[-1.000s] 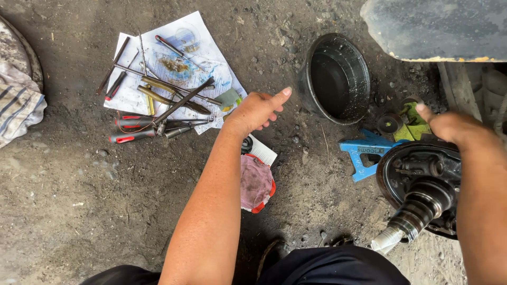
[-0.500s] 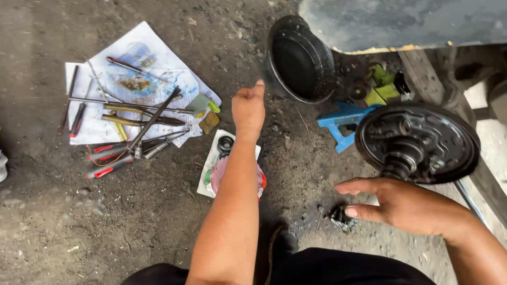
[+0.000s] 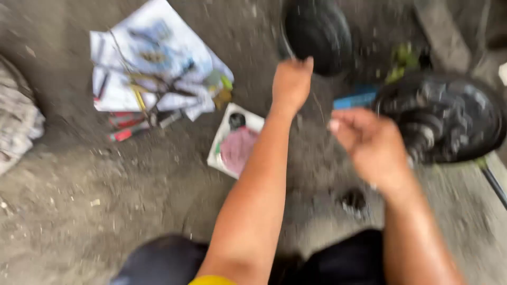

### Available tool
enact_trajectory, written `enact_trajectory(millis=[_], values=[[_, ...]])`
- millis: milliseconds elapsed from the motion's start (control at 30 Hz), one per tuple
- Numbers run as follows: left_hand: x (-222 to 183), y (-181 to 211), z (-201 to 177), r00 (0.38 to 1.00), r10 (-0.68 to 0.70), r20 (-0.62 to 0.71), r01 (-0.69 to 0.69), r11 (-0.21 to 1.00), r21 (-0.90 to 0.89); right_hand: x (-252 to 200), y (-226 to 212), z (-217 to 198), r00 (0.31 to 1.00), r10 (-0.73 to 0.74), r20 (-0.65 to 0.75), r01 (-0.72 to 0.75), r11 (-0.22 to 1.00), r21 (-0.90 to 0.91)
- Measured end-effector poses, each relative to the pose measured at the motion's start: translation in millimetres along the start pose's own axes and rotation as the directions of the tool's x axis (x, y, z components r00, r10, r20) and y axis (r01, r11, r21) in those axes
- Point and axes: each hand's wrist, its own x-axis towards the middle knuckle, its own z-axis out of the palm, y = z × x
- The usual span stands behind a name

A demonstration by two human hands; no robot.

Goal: Reassembling a brake wheel cylinder by fitting rubber seals and pistons

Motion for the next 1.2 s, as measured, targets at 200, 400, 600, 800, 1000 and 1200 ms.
enact_trajectory(millis=[200, 400, 600, 800, 1000, 1200], values=[[-24.6, 27.4, -16.7, 0.997, -0.011, 0.080, 0.010, 1.000, 0.020, 19.0, 38.0, -12.3, 0.987, 0.057, 0.151, -0.157, 0.545, 0.824], [-46.5, 43.6, -4.0, 0.994, 0.047, 0.095, -0.042, 0.998, -0.057, 5.7, 36.6, -36.7, 0.977, 0.035, 0.212, -0.213, 0.264, 0.941], [-88.3, 60.6, 28.6, 0.973, 0.203, 0.109, -0.190, 0.974, -0.121, 1.5, 55.8, -38.8, 0.983, 0.091, 0.163, -0.180, 0.250, 0.951], [-157.6, 64.2, 73.8, 0.763, 0.605, 0.227, -0.626, 0.779, 0.031, 8.8, 65.2, -28.4, 0.990, 0.088, 0.109, -0.127, 0.229, 0.965], [-158.5, 58.6, 67.0, 0.739, 0.603, 0.301, -0.660, 0.738, 0.142, -2.1, 55.3, -25.8, 0.996, 0.082, 0.021, -0.045, 0.304, 0.952], [-155.8, 57.2, 72.3, 0.738, 0.611, 0.286, -0.663, 0.735, 0.140, -5.9, 50.7, -28.9, 0.994, 0.104, 0.018, -0.056, 0.379, 0.924]])
